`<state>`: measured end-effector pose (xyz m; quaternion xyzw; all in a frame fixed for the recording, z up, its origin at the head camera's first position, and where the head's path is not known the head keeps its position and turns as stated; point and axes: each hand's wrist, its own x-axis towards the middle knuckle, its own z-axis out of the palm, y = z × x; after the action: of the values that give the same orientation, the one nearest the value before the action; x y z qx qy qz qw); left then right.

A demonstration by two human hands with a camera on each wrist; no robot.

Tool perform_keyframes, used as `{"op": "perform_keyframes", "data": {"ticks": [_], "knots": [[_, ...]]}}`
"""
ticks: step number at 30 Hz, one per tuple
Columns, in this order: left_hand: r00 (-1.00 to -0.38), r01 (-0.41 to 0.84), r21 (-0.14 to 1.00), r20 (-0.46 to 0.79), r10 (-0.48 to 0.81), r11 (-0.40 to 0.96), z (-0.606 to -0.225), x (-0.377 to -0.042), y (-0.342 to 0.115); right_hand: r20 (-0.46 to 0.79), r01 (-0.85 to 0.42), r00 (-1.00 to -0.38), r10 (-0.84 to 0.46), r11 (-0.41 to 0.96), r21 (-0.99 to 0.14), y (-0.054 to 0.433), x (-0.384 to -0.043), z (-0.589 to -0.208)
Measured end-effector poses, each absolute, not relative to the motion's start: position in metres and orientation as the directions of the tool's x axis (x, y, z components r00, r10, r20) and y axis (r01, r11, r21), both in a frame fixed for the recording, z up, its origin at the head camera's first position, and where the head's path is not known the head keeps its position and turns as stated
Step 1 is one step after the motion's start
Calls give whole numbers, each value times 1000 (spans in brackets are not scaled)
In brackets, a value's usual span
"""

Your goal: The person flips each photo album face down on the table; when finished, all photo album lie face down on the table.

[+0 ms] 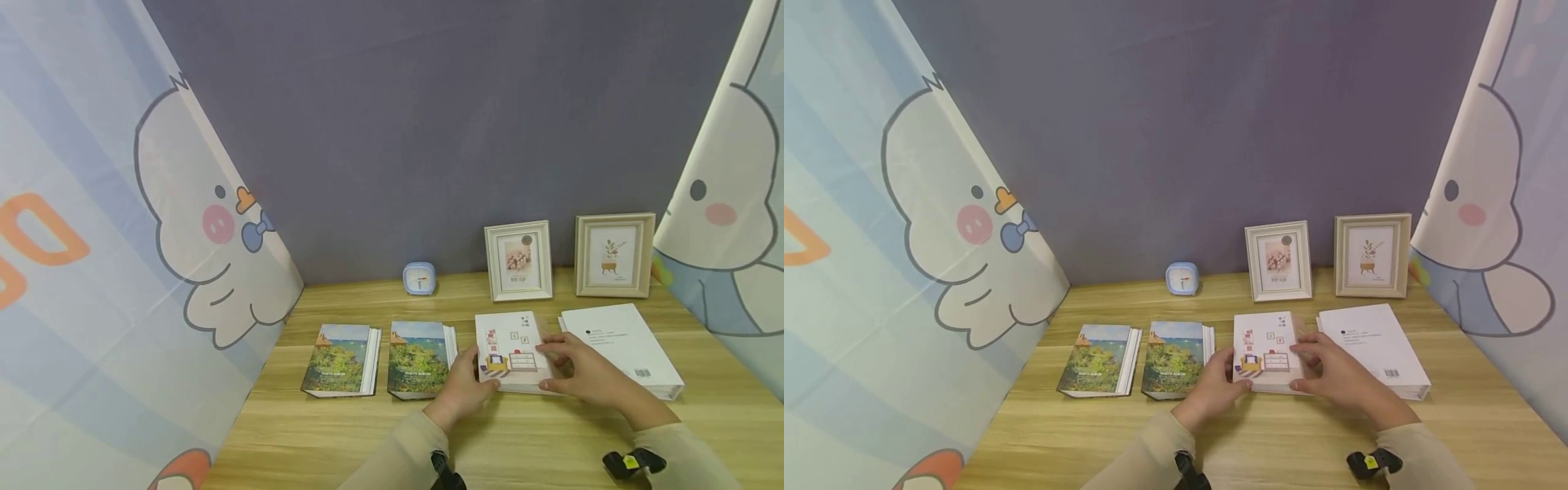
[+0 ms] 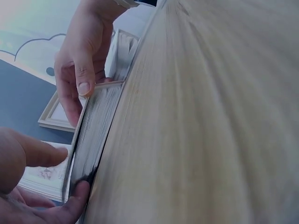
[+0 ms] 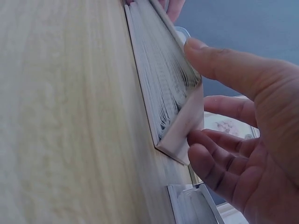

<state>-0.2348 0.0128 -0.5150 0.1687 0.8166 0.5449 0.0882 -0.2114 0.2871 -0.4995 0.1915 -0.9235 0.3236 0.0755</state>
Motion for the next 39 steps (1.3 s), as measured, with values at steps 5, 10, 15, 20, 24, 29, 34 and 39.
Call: {"op": "perform_keyframes", "data": {"ticks": [5,10,15,20,24,29,34,39], "knots": [[-930,212,895,62,362,392,-515,-236,12,280,-415,-909,-308,705,-575,289,-212,-501],[-930,200,883,36,365,424,-514,-237,11,282,-415,-910,-305,697,-585,290,-211,-500],[-928,217,864,39,370,454,-515,-239,10,290,-417,-909,-301,693,-588,290,-212,-500],[-909,274,832,60,412,483,-513,-241,6,296,-425,-905,-306,676,-602,291,-213,-500],[-891,281,845,53,451,455,-507,-242,-1,284,-413,-911,-300,680,-606,291,-214,-497],[-887,273,852,43,460,447,-493,-244,-19,291,-403,-915,-279,677,-616,292,-215,-491],[-886,278,849,46,462,449,-483,-246,-41,284,-387,-922,-263,651,-653,286,-216,-485],[-894,334,812,112,435,479,-475,-250,-69,246,-348,-937,-246,628,-696,272,-219,-477]]}}
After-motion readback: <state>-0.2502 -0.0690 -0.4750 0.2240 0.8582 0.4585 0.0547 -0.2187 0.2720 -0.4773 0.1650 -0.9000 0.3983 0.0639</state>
